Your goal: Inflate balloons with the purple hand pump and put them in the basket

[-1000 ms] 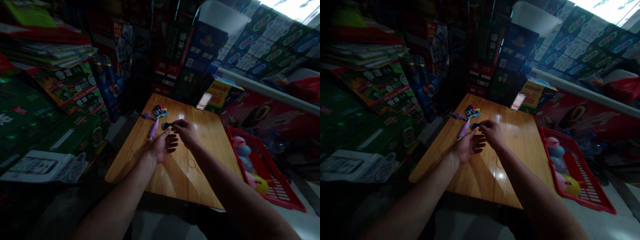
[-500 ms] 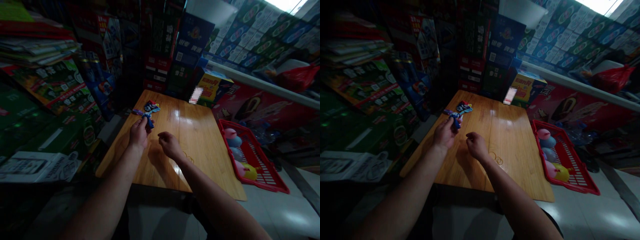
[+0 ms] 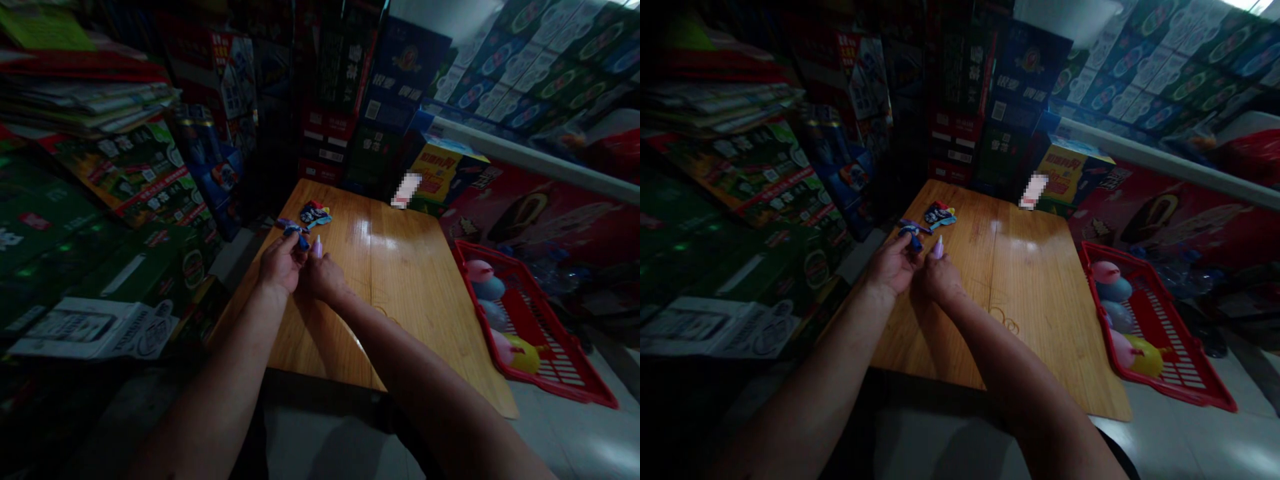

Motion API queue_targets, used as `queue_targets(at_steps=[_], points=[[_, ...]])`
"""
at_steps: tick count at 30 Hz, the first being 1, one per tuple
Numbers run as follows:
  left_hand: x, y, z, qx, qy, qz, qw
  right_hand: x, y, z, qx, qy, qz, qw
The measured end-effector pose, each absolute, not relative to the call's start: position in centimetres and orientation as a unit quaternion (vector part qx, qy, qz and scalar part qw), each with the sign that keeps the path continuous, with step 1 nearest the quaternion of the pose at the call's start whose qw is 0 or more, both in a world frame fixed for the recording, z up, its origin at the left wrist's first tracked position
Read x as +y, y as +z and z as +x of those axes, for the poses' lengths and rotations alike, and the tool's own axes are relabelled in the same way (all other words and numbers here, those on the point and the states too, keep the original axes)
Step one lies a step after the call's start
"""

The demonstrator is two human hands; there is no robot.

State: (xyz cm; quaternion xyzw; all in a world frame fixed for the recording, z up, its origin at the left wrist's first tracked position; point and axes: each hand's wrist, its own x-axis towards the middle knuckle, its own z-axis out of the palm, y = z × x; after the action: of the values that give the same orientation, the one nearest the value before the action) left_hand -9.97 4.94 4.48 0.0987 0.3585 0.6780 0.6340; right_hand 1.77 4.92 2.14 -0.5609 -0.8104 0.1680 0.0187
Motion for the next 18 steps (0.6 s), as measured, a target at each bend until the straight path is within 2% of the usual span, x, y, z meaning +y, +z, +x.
queue_targets(at_steps=[5,12,14,18], points=[[4.9,4.2,-8.6,0.367,0.649,0.094,0.659,2.5,2.4,7.6,-0.755,0.189,-0.611,0.141],[4.8,2.7,-4.8,0.388,0.622,0.113,0.671,-2.8,1.6,18.1,-0.614,0.276,-0.649,0.355],[4.8,2.2,-3.6,0.394,0.616,0.119,0.671,-4.4,1.3,20.0,-0.599,0.299,-0.632,0.389],[4.8,1.2,-1.3,0.410,0.606,0.136,0.668,-6.0,1.4,21.4,-0.602,0.320,-0.608,0.406]])
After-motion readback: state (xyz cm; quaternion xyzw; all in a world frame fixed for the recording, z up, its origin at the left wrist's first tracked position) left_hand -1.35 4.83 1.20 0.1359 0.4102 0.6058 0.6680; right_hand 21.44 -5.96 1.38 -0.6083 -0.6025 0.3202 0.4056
